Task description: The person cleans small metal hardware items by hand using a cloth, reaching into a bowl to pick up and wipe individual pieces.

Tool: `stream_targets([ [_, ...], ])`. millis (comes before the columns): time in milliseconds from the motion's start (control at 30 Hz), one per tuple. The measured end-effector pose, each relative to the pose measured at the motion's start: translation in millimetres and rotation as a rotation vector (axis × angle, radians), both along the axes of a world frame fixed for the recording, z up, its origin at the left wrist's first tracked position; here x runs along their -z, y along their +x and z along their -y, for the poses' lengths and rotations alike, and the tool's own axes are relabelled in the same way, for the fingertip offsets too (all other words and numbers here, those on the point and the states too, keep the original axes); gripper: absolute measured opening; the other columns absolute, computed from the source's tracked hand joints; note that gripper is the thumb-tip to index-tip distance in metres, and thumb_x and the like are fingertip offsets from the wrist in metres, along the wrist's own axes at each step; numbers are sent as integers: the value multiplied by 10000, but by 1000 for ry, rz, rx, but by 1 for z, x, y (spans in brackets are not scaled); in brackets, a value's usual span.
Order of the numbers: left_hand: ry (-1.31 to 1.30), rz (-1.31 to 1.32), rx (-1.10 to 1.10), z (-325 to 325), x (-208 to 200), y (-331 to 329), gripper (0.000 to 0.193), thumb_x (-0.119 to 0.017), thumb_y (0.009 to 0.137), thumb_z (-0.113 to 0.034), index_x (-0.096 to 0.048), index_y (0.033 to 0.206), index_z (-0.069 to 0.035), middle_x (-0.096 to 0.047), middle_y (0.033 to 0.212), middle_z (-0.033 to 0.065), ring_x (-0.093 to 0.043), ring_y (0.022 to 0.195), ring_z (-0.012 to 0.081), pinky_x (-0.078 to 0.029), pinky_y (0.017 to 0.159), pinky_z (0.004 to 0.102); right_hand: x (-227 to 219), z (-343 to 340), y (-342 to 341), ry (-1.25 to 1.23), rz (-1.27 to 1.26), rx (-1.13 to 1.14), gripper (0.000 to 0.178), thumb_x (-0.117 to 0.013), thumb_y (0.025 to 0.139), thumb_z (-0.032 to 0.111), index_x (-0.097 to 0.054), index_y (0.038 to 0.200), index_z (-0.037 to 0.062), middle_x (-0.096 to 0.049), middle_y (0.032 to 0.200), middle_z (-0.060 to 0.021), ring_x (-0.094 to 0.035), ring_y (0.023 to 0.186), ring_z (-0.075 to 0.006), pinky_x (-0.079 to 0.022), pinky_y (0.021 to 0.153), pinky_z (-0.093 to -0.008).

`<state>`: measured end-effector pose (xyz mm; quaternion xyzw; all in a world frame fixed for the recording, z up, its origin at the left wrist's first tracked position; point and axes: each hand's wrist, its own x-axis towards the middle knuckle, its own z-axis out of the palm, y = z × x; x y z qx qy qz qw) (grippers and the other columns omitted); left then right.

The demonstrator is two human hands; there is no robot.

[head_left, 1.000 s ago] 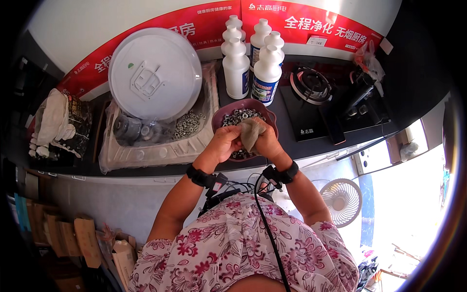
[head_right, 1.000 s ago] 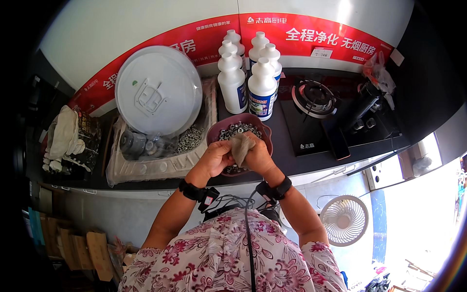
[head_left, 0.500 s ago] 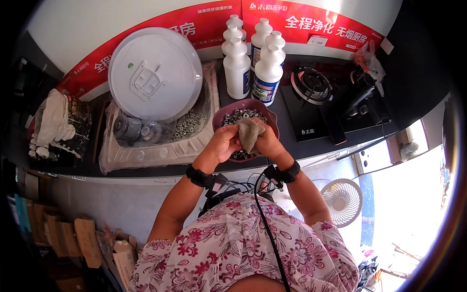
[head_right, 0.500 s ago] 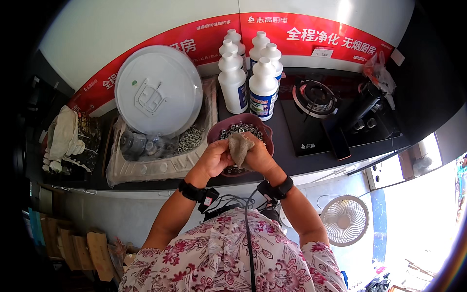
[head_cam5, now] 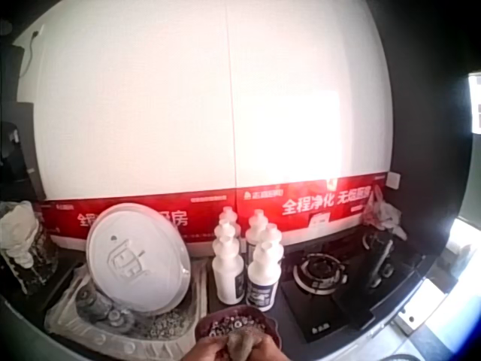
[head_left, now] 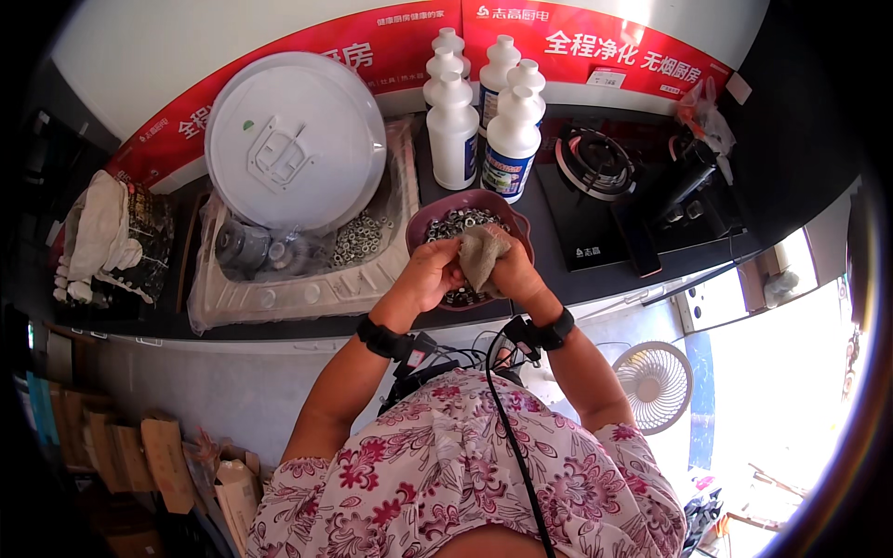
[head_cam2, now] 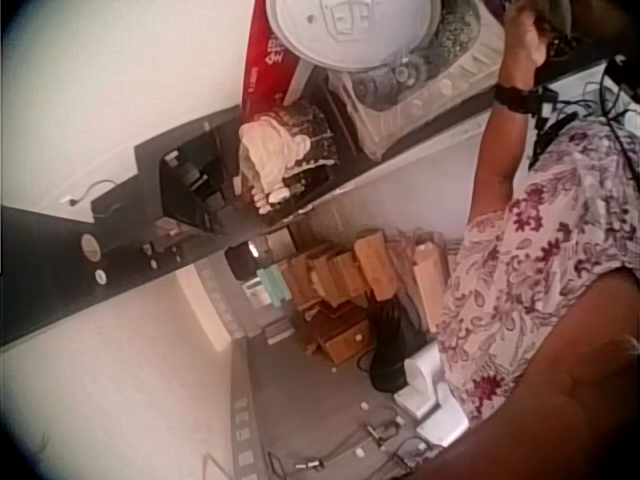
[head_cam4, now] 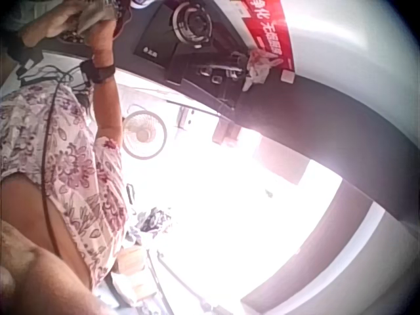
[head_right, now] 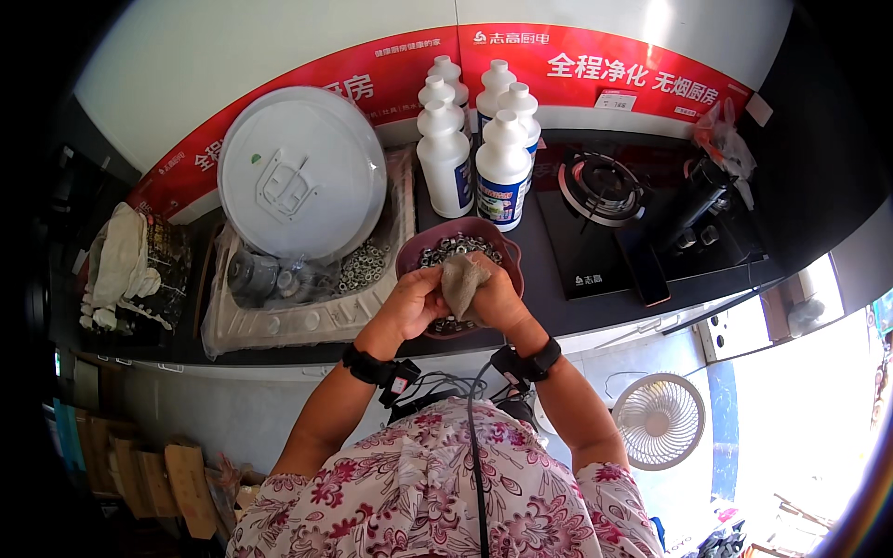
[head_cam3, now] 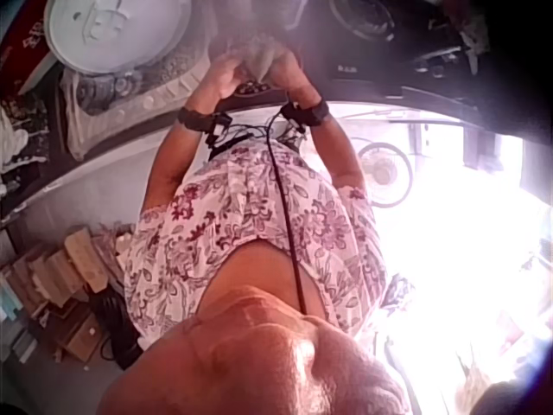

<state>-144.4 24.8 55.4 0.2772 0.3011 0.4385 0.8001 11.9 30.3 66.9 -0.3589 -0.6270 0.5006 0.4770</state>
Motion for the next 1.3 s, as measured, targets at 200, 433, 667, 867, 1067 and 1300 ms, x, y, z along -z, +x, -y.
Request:
stream_targets([
  [200,-6,52,37,0,-4,-1,212,-456,861,-252,-559,931,-81,-565,735,-5,-497,561,69,-459,557,250,-2,-1,0,196,86,13,228,-588,726,32,-535,947,49,-577,833,-42,-546,748,-115,-444,664,-246],
  [433,-38,-2,-25,-2,3,2,225,-497,839,-273,-564,905,-68,-555,711,7,-497,558,97,-454,548,258,-5,4,1,24,68,16,238,-468,769,-27,-522,995,27,-570,878,-43,-536,780,-114,-445,681,-237],
  [667,-20,-12,-7,0,-2,-1,186,-523,829,-244,-559,802,-64,-525,659,7,-464,526,96,-422,511,231,-2,2,1,-49,-22,33,231,-525,747,-1,-528,975,35,-584,843,-42,-540,752,-106,-447,663,-237],
  [867,-23,44,18,0,-7,-1,182,-511,832,-244,-567,808,-72,-546,670,1,-476,531,83,-423,507,233,-2,0,1,152,35,-9,251,-602,708,24,-538,950,38,-578,848,-42,-536,761,-105,-443,674,-243],
  [1067,-28,-95,-31,0,-5,5,180,-509,837,-239,-550,792,-69,-512,631,-1,-457,505,85,-405,480,220,2,0,1,43,-36,14,251,-595,706,15,-537,949,36,-573,833,-38,-530,752,-105,-439,672,-241],
  [1300,-10,-127,-58,2,-7,4,192,-508,841,-233,-555,762,-64,-492,608,-5,-444,501,82,-377,457,198,-12,7,3,84,83,15,230,-461,780,-28,-525,991,38,-565,873,-32,-520,784,-102,-439,695,-235],
])
